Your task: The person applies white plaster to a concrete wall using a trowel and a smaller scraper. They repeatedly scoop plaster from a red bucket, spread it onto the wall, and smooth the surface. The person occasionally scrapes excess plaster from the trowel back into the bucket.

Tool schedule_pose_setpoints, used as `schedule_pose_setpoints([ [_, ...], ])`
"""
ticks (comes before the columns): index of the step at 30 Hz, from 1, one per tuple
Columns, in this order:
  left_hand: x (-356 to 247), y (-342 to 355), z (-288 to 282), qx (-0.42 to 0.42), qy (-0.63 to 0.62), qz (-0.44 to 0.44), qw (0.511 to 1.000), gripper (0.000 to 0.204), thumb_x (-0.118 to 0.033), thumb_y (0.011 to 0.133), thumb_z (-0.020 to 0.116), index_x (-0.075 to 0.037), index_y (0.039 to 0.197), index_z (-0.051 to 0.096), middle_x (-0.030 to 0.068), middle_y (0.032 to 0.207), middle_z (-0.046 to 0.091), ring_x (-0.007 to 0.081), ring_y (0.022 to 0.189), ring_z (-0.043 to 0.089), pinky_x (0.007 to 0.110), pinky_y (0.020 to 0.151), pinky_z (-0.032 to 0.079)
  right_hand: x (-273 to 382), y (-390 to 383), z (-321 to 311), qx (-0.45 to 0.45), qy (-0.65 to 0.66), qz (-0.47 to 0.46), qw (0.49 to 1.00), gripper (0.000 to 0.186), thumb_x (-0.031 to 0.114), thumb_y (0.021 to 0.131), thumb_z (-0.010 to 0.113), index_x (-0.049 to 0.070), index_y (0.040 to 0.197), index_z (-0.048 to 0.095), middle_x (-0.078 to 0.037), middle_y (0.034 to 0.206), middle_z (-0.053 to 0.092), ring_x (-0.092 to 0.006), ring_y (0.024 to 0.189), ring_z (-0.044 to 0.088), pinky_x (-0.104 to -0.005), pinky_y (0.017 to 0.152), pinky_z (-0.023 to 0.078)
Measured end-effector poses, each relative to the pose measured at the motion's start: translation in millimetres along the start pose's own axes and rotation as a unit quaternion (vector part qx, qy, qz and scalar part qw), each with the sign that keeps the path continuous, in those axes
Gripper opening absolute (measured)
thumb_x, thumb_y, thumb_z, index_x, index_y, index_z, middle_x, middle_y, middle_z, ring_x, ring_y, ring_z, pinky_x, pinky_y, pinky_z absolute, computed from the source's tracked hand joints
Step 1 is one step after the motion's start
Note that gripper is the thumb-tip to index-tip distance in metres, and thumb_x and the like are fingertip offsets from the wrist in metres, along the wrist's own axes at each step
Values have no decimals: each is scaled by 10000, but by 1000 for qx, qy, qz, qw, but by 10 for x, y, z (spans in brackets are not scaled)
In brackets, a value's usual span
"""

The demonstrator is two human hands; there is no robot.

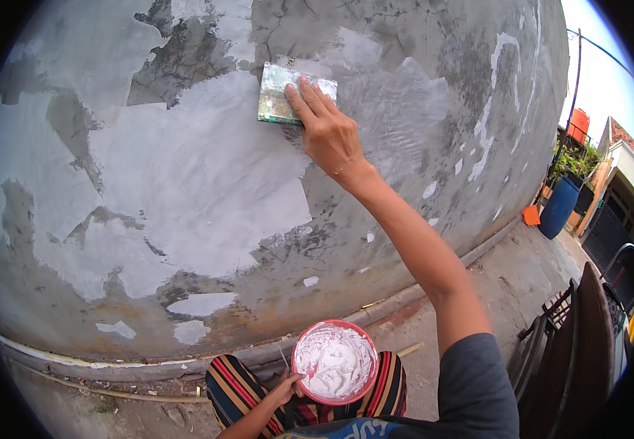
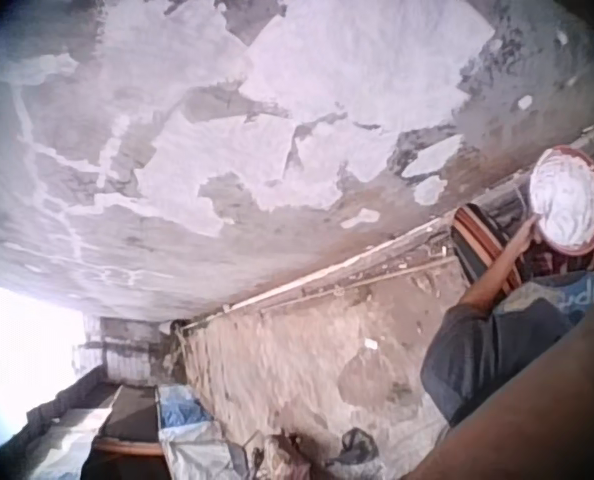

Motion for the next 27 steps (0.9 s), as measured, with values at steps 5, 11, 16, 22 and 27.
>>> schedule_pose_setpoints([
  [5, -124, -104, -9, -9, 31, -4, 999, 592, -170, 821, 699, -50, 1262, 321, 90, 838, 612, 184, 577, 598, 317, 496, 489, 416, -795, 136, 86, 58, -16, 994, 655, -121, 762, 533, 114, 1372, 507, -135, 1402, 498, -310, 1240, 533, -401, 972, 508],
  [11, -72, -88, -386, -38, 59, -1, 998, 780, -213, 799, 713, -5, 1386, 243, 143, 1240, 511, 257, 1106, 541, 437, 841, 510, 53, -129, -396, 86, 133, 32, 987, 551, -82, 771, 547, 53, 1306, 542, -164, 1305, 568, -336, 1055, 634, -390, 842, 553],
  [16, -55, -17, -348, -17, 70, 4, 997, 740, -219, 804, 708, -14, 1374, 282, 133, 1193, 545, 245, 1071, 568, 439, 836, 517, -104, 252, -154, 39, -11, 132, 990, 536, -59, 751, 572, 5, 1282, 543, -209, 1223, 610, -323, 871, 690, -372, 666, 565],
  [22, -87, 10, -336, -17, 54, -10, 998, 759, -206, 797, 711, -25, 1383, 265, 143, 1225, 531, 253, 1086, 568, 425, 845, 516, 691, -226, 57, 32, -2, 41, 999, 539, -74, 733, 585, -5, 1267, 551, -252, 1191, 612, -330, 884, 688, -367, 640, 565],
  [27, -92, -93, -412, -54, 23, 33, 998, 736, -192, 792, 713, -28, 1358, 273, 134, 1183, 537, 241, 1063, 571, 409, 830, 516, 283, 108, -413, -4, 140, 102, 985, 462, -43, 764, 607, 69, 1212, 620, -76, 1085, 694, -262, 832, 692, -337, 605, 530],
])
Point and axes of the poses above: each hand's wrist, its own y-axis towards the middle knuckle, its own z-axis out of the palm, x = y × z, the point moved 9 cm from there along y, towards the middle knuckle
